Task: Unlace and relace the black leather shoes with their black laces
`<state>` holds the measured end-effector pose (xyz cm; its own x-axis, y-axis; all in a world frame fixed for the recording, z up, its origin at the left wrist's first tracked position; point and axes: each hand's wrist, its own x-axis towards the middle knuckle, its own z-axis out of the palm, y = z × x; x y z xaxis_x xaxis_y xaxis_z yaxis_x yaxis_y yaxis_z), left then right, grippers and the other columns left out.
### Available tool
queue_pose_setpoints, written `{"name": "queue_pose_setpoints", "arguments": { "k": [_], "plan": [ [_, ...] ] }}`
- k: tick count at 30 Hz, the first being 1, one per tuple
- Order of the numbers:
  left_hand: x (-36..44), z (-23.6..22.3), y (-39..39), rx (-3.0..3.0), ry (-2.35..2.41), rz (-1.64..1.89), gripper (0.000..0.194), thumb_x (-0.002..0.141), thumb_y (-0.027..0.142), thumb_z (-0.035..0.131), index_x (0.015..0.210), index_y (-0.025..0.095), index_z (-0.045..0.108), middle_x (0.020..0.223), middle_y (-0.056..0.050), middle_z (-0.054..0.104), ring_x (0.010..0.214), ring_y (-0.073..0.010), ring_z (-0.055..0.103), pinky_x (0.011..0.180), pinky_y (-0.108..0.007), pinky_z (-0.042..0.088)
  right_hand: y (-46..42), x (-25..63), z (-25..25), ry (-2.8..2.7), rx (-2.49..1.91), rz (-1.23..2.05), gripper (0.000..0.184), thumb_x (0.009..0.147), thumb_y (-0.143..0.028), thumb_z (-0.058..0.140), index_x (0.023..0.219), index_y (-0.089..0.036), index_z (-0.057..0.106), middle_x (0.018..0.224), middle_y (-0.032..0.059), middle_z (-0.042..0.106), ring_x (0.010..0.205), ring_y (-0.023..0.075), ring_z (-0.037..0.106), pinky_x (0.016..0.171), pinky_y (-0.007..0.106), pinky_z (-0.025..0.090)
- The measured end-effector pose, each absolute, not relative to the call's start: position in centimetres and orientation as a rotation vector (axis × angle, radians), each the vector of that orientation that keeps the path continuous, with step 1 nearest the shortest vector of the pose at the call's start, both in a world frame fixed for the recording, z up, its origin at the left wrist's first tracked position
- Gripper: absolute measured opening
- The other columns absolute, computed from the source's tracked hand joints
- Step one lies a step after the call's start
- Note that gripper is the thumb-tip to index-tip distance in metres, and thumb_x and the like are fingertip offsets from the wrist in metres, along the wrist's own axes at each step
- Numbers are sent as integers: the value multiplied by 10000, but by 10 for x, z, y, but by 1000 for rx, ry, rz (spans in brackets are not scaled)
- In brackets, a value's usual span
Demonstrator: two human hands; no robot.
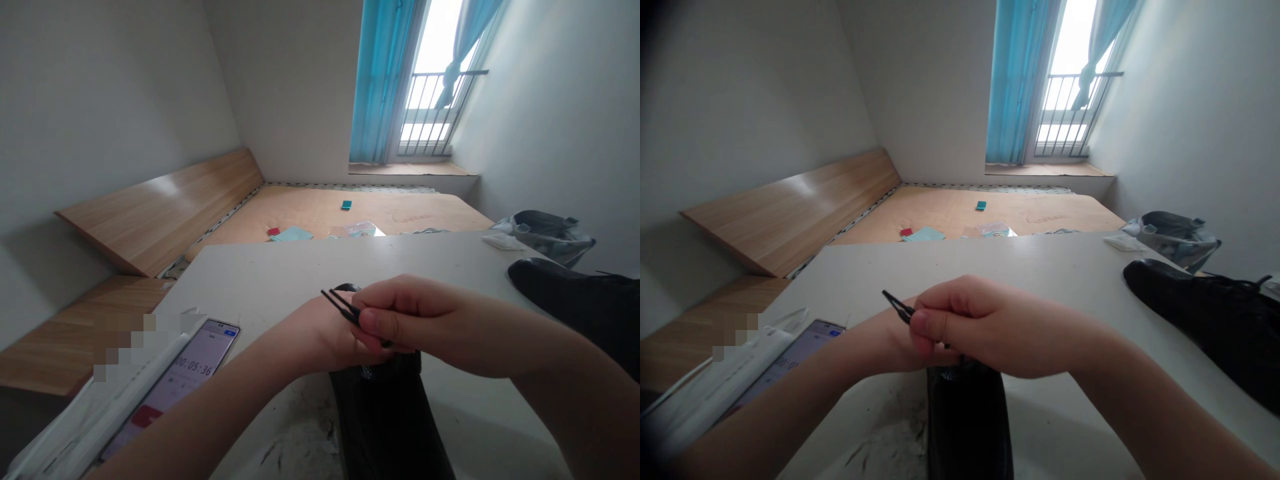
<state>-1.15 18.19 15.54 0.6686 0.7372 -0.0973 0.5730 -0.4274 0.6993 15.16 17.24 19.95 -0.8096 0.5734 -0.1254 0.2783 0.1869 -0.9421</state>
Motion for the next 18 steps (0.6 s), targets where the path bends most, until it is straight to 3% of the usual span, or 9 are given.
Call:
{"name": "queue_pose_setpoints", "arguments": {
  "k": [5, 10, 15, 18],
  "plan": [
    [-26, 160, 187, 2068, 1011, 285, 429, 797, 539, 640, 1113, 249, 651, 1040, -24, 699, 911, -234, 635, 774, -326, 487, 187, 162, 200, -1979, -938, 1508, 394, 890, -541, 544, 734, -179, 557, 655, -29, 428, 564, 85, 369, 485, 203, 314],
    [-22, 180, 181, 2030, 1129, 685, 259, 839, 466, 618, 807, 210, 592, 866, 12, 656, 817, -182, 598, 727, -309, 444, 198, 171, 206, -1700, -1136, 1112, 369, 803, -556, 651, 725, -199, 602, 662, -11, 448, 568, 97, 408, 493, 212, 363],
    [-11, 187, 165, 2164, 1202, 1171, 152, 837, 310, 628, 748, 208, 558, 783, 41, 618, 740, -136, 549, 692, -276, 408, 197, 177, 214, -1549, -1013, 1343, 306, 899, -444, 566, 720, -196, 592, 514, -39, 387, 440, 69, 269, 408, 199, 251],
    [-9, 186, 159, 2149, 1230, 1110, 233, 890, 353, 556, 710, 217, 611, 654, 45, 621, 620, -131, 542, 590, -266, 395, 194, 179, 216, -1460, -935, 1482, 273, 921, -391, 545, 737, -194, 587, 511, -47, 395, 412, 51, 212, 384, 182, 211]
  ]
}}
